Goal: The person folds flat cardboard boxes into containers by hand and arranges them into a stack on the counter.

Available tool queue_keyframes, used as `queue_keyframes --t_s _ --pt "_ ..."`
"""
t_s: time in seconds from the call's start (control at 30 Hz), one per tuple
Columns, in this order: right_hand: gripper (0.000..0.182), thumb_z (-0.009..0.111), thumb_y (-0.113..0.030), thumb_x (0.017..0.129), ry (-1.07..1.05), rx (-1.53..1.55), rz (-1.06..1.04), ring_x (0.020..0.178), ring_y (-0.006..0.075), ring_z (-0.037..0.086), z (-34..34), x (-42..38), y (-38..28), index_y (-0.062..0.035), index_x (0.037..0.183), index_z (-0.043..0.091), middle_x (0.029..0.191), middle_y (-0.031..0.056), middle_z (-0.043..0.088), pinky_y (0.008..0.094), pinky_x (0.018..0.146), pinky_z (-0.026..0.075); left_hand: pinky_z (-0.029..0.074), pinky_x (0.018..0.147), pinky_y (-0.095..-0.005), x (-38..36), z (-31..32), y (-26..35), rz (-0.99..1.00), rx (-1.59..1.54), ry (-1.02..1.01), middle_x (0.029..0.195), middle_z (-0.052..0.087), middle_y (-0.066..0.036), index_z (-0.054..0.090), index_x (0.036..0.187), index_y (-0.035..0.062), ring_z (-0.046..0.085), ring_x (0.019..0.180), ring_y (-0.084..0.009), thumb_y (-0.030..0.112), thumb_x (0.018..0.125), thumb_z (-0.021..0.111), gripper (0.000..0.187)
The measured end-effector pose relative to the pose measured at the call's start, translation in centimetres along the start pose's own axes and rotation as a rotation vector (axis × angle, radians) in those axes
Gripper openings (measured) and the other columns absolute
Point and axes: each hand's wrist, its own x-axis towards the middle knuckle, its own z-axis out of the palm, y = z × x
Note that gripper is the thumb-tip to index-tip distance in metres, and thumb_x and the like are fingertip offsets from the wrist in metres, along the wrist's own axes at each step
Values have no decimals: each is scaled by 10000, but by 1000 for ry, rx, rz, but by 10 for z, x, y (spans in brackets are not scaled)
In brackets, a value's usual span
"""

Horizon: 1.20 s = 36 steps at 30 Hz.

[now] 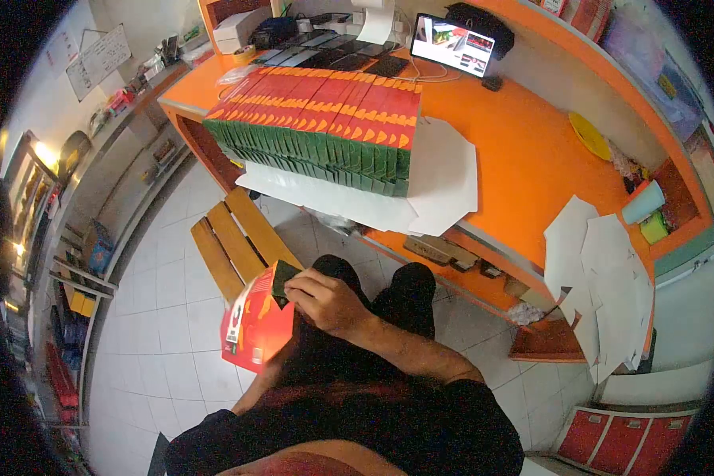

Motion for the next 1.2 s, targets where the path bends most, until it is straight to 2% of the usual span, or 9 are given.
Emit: queue_keyframes --t_s 0.17,0.3,0.47,0.63,0.83,0.93,1.13,1.17,1.2 --pt "172 760 -50 819 80 12 53 957 286 666 18 -6 -7 34 952 692 1007 132 701 383 817 561 517 801 -396 3 20 4 12 165 85 1032 653 -161 619 1121 3 648 961 -314 65 958 588 177" --pt "173 767 -59 829 86 66 150 979 287 670 20 -11 -4 20 971 708 1029 133 721 412 895 530 493 917 -337 -6 38 -38 -171 -345 36 1166 628 -101 499 1346 10 619 1079 -199 151 1036 499 341" --pt "180 760 -48 840 126 299 263 1130 304 655 8 -13 4 14 1001 710 1034 141 737 417 999 494 485 961 -338 25 -39 56 -242 -369 -53 1221 628 -106 498 1363 0 609 1121 -206 121 1003 547 383" --pt "418 795 -31 786 9 349 202 1177 307 643 1 -3 -9 -4 1165 621 1235 164 659 410 1010 512 463 1003 -366 17 -15 8 -253 -443 47 1271 606 -115 509 1359 16 578 1177 -226 143 1014 554 371" --pt "360 777 6 761 150 440 328 1089 291 692 5 -9 -12 8 1095 644 1170 161 694 374 950 542 395 1083 -416 3 -1 -43 28 289 -75 1383 547 -139 502 1374 64 495 1314 -273 140 995 573 394" --pt "277 761 20 756 180 396 329 1070 294 700 8 -10 -11 10 1017 669 1133 152 710 386 954 542 390 1089 -427 15 -4 -29 -192 102 -143 1404 540 -140 502 1387 70 477 1342 -296 155 981 578 421" --pt "226 796 -47 757 63 91 168 1132 313 653 10 -14 -5 9 951 694 1168 96 705 411 956 544 408 1075 -416 29 -2 -20 -182 -340 30 1382 562 -132 481 1406 51 545 1273 -280 247 1018 485 435" --pt "239 805 -70 760 38 0 108 1153 315 636 11 -14 -5 9 959 700 1183 87 700 414 958 542 429 1054 -401 35 -13 5 -423 -325 -30 1326 595 -153 507 1368 9 580 1218 -275 266 1021 468 433" --pt "254 809 -91 762 31 -38 108 1169 313 619 12 -14 -7 5 975 708 1196 84 695 412 960 539 440 1030 -403 31 -10 2 -428 -763 35 1290 609 -147 537 1327 8 588 1194 -273 270 1018 491 408"
